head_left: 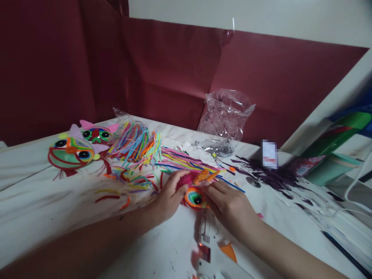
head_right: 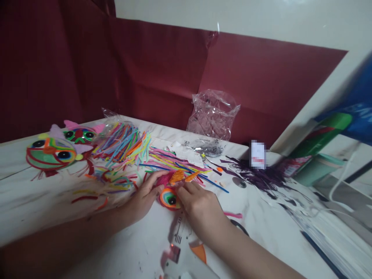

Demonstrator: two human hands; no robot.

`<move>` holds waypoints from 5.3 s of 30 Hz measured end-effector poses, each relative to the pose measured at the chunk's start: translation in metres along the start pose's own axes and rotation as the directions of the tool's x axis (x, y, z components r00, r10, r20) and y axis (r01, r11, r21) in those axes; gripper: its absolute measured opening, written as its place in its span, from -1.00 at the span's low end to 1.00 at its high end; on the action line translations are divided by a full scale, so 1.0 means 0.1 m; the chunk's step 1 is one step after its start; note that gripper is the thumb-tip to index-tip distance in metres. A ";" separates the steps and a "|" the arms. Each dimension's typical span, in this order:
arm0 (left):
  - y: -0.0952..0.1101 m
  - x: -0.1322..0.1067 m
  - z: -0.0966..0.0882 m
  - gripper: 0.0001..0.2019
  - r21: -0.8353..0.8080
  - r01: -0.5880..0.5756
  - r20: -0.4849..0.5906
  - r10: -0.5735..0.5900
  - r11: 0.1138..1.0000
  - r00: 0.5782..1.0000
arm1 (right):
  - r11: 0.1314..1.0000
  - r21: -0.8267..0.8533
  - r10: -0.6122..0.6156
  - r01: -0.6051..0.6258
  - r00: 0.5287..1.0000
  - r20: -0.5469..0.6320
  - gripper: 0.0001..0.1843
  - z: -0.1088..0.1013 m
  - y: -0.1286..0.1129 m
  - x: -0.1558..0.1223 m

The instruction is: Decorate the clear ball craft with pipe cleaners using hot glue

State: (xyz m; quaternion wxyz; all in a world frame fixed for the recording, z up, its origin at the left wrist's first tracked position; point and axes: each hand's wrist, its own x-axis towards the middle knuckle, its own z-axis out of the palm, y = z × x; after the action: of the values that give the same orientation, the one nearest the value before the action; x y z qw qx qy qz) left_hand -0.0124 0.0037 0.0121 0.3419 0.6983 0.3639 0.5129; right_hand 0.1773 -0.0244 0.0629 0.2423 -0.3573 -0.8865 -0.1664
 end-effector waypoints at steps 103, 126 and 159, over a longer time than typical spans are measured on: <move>-0.31 0.12 0.03 -0.48 -0.336 0.180 -0.053 -0.209 0.924 0.976 | 0.974 0.220 -0.035 0.044 0.998 -0.044 -0.76 0.14 0.12 0.07; -0.22 0.13 0.03 -0.51 -0.358 0.242 -0.052 -0.278 0.902 0.959 | 0.950 0.313 0.051 -0.021 0.995 -0.089 -0.82 0.18 0.19 0.01; -0.15 0.13 -0.02 -0.58 -0.258 0.245 -0.034 -0.262 0.935 0.965 | 0.945 0.078 -0.326 0.317 0.934 0.149 -0.75 -0.08 0.24 0.19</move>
State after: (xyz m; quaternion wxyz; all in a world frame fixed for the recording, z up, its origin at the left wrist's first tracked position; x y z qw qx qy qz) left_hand -0.0139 0.0228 0.0064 0.4786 0.5787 0.3941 0.5299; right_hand 0.1846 -0.0009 0.0828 0.1493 -0.2131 -0.9537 -0.1510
